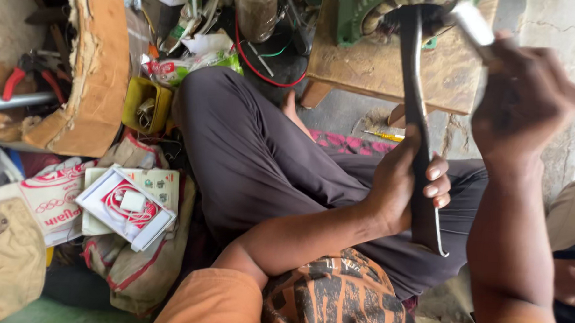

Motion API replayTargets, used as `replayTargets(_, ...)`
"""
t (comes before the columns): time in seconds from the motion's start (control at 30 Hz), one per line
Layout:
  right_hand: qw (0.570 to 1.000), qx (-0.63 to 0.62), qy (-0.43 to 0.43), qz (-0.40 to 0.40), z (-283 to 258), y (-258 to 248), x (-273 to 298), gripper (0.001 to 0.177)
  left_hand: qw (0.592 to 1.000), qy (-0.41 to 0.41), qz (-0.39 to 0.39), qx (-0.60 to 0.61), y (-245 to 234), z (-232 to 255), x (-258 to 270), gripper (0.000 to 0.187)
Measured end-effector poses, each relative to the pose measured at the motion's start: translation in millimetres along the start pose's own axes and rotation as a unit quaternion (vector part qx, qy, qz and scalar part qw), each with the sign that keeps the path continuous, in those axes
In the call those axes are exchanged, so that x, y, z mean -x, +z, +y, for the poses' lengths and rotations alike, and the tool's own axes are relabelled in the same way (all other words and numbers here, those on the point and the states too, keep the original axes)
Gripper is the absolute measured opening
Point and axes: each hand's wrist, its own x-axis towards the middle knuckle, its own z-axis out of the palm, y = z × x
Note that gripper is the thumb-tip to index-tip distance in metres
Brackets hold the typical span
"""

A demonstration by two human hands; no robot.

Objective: The person sits on the floor and uses a metal rod to tap a flat metal bar, likely to shape or align it. They also handle a green electric motor, adjusting its position and inspecting the internal windings with a screwdriver.

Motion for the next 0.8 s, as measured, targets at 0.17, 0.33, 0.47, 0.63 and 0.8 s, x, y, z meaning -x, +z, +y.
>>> replayTargets(0.17, 0.999, -0.007, 0.031, 0.007, -13.1, 18.4, -8.9, 0.016, 1.000, 0.002, -0.006, 0.001, -5.0, -4.6, 6.0, 0.050)
replayTargets(0.33, 0.985, 0.133, -0.091, -0.054, -23.7, 20.3, -31.2, 0.015, 1.000, -0.001, 0.007, 0.005, 2.1, -3.4, 9.9, 0.045)
replayTargets(0.47, 0.998, 0.024, -0.052, 0.038, -5.1, 14.4, -14.9, 0.025, 1.000, 0.010, -0.005, -0.008, -1.1, -6.3, 12.7, 0.046)
replayTargets(0.63, 0.999, 0.009, -0.012, 0.037, 0.5, 27.3, -7.0, 0.023, 1.000, 0.009, -0.020, 0.011, -10.8, -11.7, 15.8, 0.051)
replayTargets(0.8, 0.990, 0.097, -0.092, -0.032, -14.6, 28.0, -19.4, 0.019, 0.999, 0.004, -0.041, 0.022, -11.3, -11.3, 13.9, 0.052)
